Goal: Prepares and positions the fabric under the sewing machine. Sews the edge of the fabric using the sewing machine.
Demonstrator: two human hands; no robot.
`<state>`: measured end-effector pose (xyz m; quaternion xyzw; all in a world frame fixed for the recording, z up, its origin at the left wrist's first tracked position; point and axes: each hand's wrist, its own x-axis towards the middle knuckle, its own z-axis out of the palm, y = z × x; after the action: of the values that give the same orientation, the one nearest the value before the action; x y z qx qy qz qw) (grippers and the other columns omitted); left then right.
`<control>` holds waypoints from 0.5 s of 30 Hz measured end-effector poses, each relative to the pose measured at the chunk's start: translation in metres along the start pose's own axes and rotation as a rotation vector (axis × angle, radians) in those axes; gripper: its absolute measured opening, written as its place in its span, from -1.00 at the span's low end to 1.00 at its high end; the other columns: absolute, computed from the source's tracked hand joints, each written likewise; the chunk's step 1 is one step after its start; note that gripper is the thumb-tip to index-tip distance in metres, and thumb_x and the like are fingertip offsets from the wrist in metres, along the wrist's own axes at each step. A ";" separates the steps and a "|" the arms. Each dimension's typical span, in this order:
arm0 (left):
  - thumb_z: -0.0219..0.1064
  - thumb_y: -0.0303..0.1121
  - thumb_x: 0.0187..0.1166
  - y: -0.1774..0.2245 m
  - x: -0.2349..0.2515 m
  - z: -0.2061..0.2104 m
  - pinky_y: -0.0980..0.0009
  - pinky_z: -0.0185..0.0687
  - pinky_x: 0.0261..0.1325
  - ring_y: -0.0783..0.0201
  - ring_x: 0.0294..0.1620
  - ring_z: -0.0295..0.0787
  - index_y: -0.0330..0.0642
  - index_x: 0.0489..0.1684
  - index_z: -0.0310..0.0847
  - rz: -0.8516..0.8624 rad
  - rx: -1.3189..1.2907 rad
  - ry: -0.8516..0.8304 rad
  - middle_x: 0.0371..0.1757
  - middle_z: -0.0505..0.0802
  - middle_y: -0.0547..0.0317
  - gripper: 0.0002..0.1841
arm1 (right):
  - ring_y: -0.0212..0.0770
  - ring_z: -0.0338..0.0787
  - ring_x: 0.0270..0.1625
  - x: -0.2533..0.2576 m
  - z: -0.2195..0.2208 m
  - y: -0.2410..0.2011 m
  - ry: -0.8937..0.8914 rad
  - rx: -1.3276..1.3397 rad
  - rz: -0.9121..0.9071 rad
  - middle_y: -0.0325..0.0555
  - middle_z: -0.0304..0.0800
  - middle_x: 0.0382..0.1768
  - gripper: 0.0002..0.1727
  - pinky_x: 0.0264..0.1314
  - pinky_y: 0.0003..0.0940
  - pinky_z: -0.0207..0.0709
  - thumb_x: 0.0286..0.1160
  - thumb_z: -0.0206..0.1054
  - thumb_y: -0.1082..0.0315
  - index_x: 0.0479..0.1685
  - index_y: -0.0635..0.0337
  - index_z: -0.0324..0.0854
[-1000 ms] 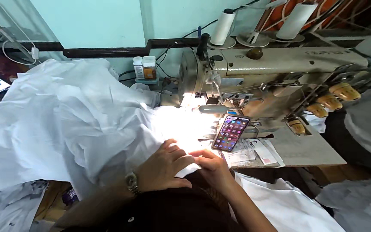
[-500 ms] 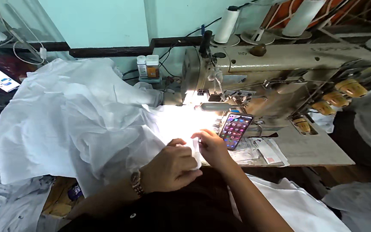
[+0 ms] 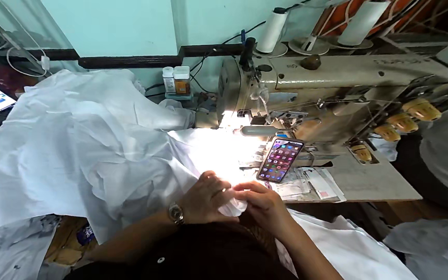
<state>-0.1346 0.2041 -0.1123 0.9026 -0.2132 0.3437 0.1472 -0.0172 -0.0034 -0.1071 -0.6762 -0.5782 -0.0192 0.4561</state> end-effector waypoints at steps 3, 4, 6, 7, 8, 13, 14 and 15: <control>0.25 -0.30 0.61 -0.034 -0.018 0.020 -0.24 0.36 0.59 -0.03 0.24 0.79 0.00 0.01 0.78 -0.146 0.245 -0.017 0.03 0.89 0.07 -0.80 | -0.39 0.86 0.15 0.001 -0.006 0.002 -0.009 -0.056 -0.017 -0.22 0.90 0.14 -0.78 0.17 -0.46 0.76 0.53 0.31 0.42 -0.10 0.00 0.90; 0.26 -0.34 0.59 -0.038 -0.017 0.014 -0.28 0.32 0.59 -0.02 0.27 0.77 0.05 -0.11 0.79 -0.188 0.294 -0.014 -0.01 0.89 0.11 -0.84 | -0.38 0.86 0.17 0.001 -0.006 0.002 -0.014 -0.070 -0.024 -0.23 0.90 0.15 -0.78 0.19 -0.46 0.76 0.53 0.31 0.42 -0.10 0.01 0.89; 0.27 -0.36 0.55 -0.033 -0.013 -0.006 -0.36 0.21 0.60 -0.01 0.33 0.72 0.10 -0.19 0.77 -0.224 0.336 -0.004 -0.04 0.88 0.19 -0.86 | -0.38 0.84 0.22 -0.001 -0.008 0.002 -0.010 -0.057 -0.045 -0.24 0.90 0.16 -0.77 0.26 -0.46 0.74 0.57 0.28 0.41 -0.08 0.03 0.89; 0.26 -0.37 0.55 -0.028 -0.011 -0.015 -0.36 0.15 0.62 0.01 0.37 0.69 0.11 -0.17 0.76 -0.228 0.339 -0.009 -0.04 0.87 0.23 -0.85 | -0.38 0.84 0.23 -0.002 -0.009 0.002 -0.002 -0.044 -0.059 -0.23 0.90 0.15 -0.77 0.29 -0.46 0.73 0.60 0.28 0.41 -0.07 0.04 0.88; 0.26 -0.38 0.56 -0.025 -0.009 -0.021 -0.37 0.11 0.63 0.03 0.40 0.67 0.12 -0.17 0.76 -0.225 0.339 -0.015 -0.02 0.87 0.27 -0.84 | -0.38 0.84 0.23 -0.002 -0.010 0.002 0.007 -0.031 -0.070 -0.23 0.90 0.15 -0.78 0.30 -0.46 0.72 0.61 0.27 0.41 -0.07 0.05 0.88; 0.27 -0.47 0.50 -0.029 0.000 -0.028 -0.49 0.03 0.64 -0.07 0.53 0.60 0.02 -0.23 0.73 -0.220 0.329 -0.128 0.02 0.89 0.22 -0.85 | -0.43 0.86 0.16 0.000 -0.004 0.012 0.009 -0.054 0.015 -0.29 0.92 0.12 -0.78 0.20 -0.48 0.75 0.59 0.28 0.36 -0.09 0.00 0.89; 0.29 -0.48 0.48 -0.033 0.005 -0.030 -0.50 0.01 0.66 -0.10 0.55 0.58 -0.01 -0.26 0.72 -0.232 0.334 -0.160 0.01 0.89 0.18 -0.87 | -0.43 0.86 0.13 0.005 -0.004 0.013 0.011 -0.072 0.024 -0.30 0.92 0.11 -0.77 0.16 -0.48 0.76 0.60 0.27 0.35 -0.09 -0.01 0.89; 0.30 -0.50 0.46 -0.038 0.012 -0.032 -0.50 -0.02 0.68 -0.11 0.56 0.57 -0.06 -0.28 0.73 -0.250 0.336 -0.198 0.00 0.90 0.14 -0.88 | -0.42 0.87 0.11 0.011 -0.005 0.014 0.014 -0.086 0.030 -0.29 0.92 0.10 -0.78 0.14 -0.46 0.76 0.62 0.27 0.34 -0.09 0.00 0.89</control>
<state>-0.1259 0.2463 -0.0852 0.9631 -0.0530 0.2633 0.0146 -0.0001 0.0032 -0.1060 -0.7037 -0.5633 -0.0417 0.4310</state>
